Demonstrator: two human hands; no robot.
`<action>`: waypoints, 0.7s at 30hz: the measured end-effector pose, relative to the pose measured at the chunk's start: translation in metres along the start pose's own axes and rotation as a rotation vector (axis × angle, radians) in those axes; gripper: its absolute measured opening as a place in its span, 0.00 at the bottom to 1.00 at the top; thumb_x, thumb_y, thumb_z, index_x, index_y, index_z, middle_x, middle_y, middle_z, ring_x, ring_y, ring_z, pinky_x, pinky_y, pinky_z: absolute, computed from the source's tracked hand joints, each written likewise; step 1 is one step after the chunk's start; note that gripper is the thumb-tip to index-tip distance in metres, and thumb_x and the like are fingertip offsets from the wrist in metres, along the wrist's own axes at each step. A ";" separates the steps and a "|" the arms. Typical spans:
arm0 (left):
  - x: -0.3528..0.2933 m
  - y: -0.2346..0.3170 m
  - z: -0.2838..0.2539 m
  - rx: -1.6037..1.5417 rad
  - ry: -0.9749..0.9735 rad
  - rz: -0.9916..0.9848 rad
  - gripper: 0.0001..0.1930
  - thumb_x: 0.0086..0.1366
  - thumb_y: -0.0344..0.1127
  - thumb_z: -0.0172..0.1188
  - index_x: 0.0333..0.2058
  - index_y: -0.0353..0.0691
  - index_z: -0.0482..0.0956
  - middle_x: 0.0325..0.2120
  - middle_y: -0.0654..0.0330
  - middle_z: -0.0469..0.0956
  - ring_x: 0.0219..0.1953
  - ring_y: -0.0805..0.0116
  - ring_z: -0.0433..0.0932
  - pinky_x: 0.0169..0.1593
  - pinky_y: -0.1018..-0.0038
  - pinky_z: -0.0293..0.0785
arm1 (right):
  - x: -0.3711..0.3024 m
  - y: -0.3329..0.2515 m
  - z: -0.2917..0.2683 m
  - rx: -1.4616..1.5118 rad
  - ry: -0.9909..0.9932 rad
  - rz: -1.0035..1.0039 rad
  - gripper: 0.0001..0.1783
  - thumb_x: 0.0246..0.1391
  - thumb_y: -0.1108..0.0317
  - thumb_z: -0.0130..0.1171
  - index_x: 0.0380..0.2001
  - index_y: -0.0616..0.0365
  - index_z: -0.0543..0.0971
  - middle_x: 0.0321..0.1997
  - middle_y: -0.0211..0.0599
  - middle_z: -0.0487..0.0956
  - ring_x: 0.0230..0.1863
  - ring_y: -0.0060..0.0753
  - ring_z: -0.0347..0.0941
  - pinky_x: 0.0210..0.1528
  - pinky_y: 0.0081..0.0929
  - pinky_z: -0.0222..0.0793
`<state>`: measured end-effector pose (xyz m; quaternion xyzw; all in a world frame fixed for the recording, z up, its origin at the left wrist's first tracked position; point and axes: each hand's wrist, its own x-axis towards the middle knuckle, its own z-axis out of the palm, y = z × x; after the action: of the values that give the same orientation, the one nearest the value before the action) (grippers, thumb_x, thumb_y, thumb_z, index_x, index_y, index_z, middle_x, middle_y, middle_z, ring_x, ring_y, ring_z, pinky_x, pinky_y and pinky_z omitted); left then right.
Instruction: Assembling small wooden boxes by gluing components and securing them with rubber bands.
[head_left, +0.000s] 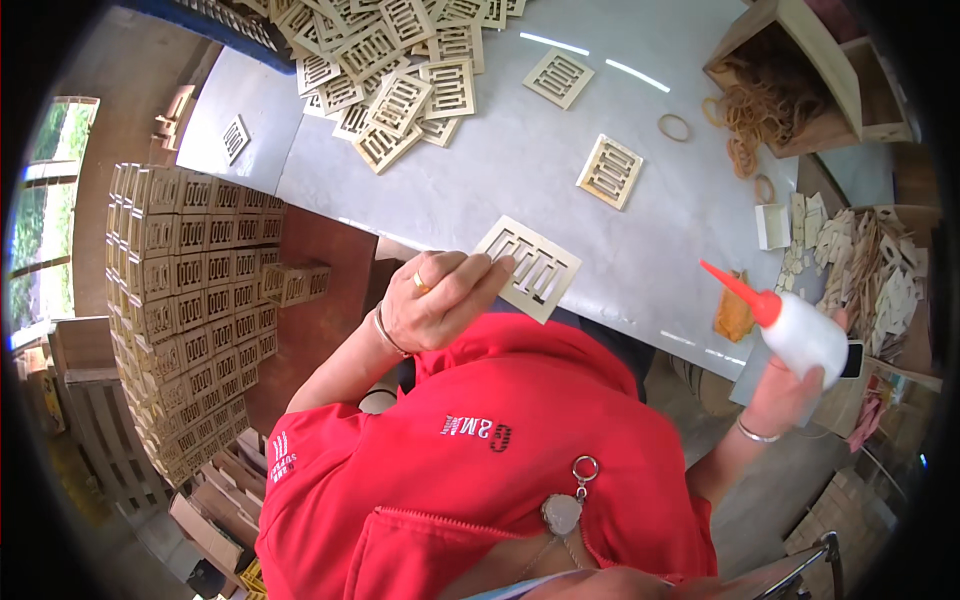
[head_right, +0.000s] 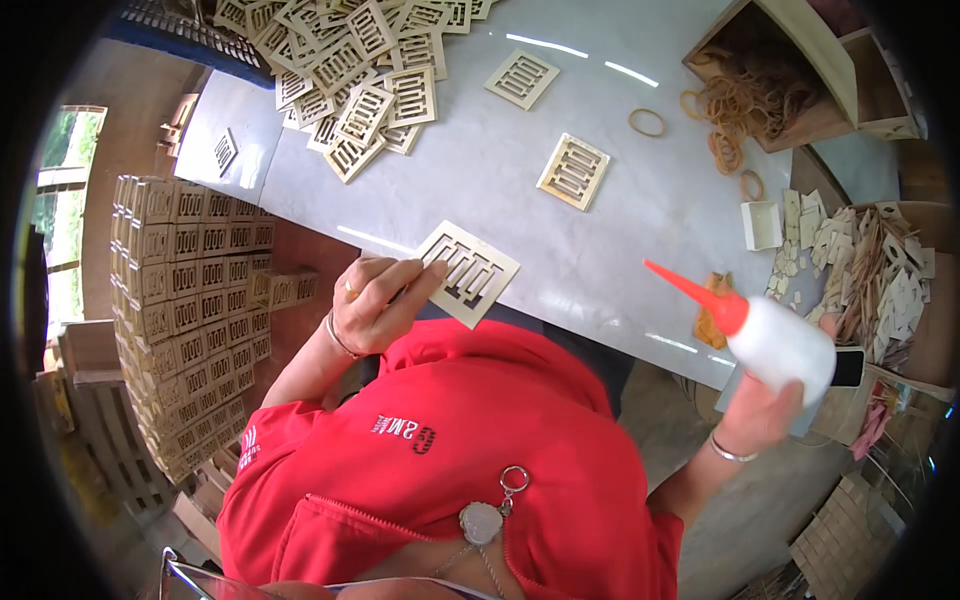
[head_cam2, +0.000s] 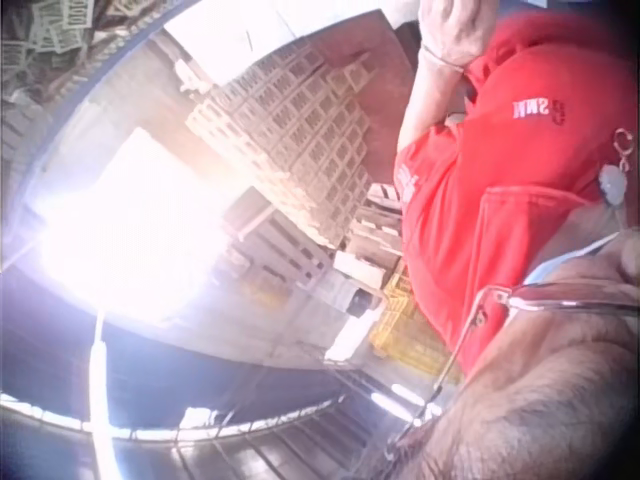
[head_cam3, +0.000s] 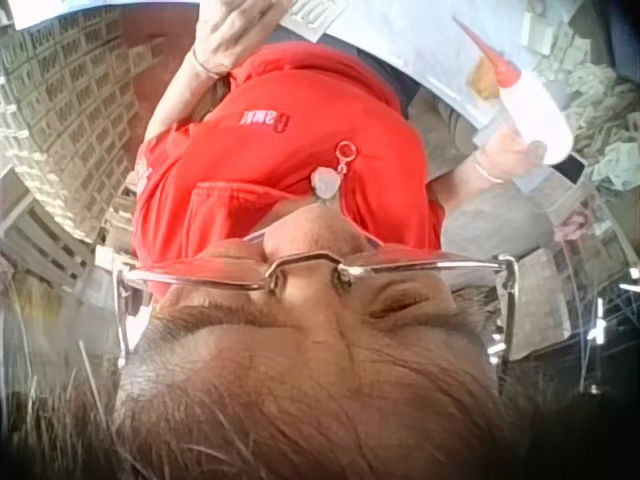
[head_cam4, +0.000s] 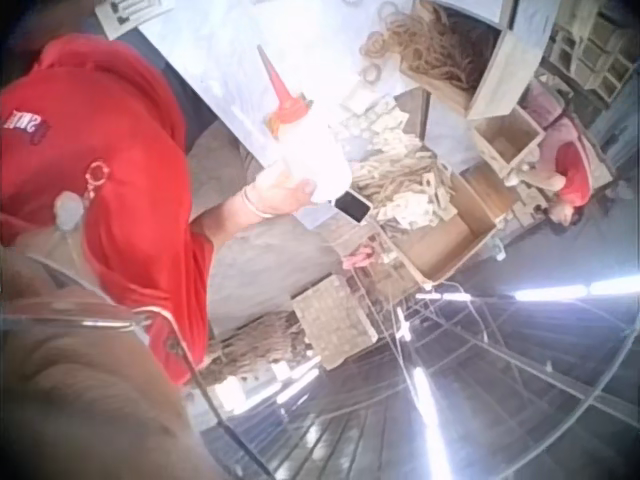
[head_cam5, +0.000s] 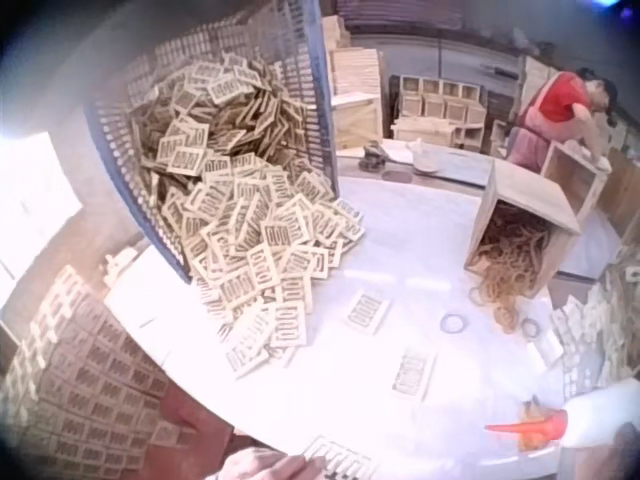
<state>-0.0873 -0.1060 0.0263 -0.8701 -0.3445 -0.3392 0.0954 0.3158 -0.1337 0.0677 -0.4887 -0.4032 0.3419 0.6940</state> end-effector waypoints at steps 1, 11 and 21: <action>0.002 0.001 0.002 -0.018 0.043 0.032 0.20 0.40 0.25 0.60 0.38 0.33 0.80 0.34 0.61 0.72 0.32 0.71 0.72 0.32 0.78 0.72 | 0.001 -0.011 0.001 -0.004 -0.002 -0.007 0.49 0.48 0.50 0.61 0.64 0.66 0.50 0.57 0.57 0.64 0.60 0.53 0.62 0.62 0.46 0.59; 0.038 0.013 0.026 -0.414 0.053 -0.379 0.16 0.44 0.17 0.61 0.35 0.36 0.79 0.29 0.59 0.75 0.31 0.67 0.76 0.30 0.77 0.74 | 0.003 -0.025 0.052 -0.273 -0.140 -0.231 0.47 0.46 0.49 0.58 0.61 0.70 0.54 0.51 0.55 0.69 0.51 0.56 0.70 0.55 0.56 0.66; 0.035 -0.005 0.037 -0.205 0.313 0.009 0.14 0.40 0.24 0.64 0.32 0.36 0.80 0.34 0.57 0.75 0.39 0.61 0.76 0.36 0.75 0.76 | 0.012 -0.005 0.030 0.225 -0.155 0.010 0.49 0.49 0.48 0.61 0.64 0.66 0.51 0.59 0.46 0.64 0.59 0.47 0.64 0.65 0.52 0.53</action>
<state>-0.0523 -0.0689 0.0213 -0.8134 -0.2852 -0.5034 0.0599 0.2943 -0.1125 0.0809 -0.3820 -0.4124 0.4253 0.7093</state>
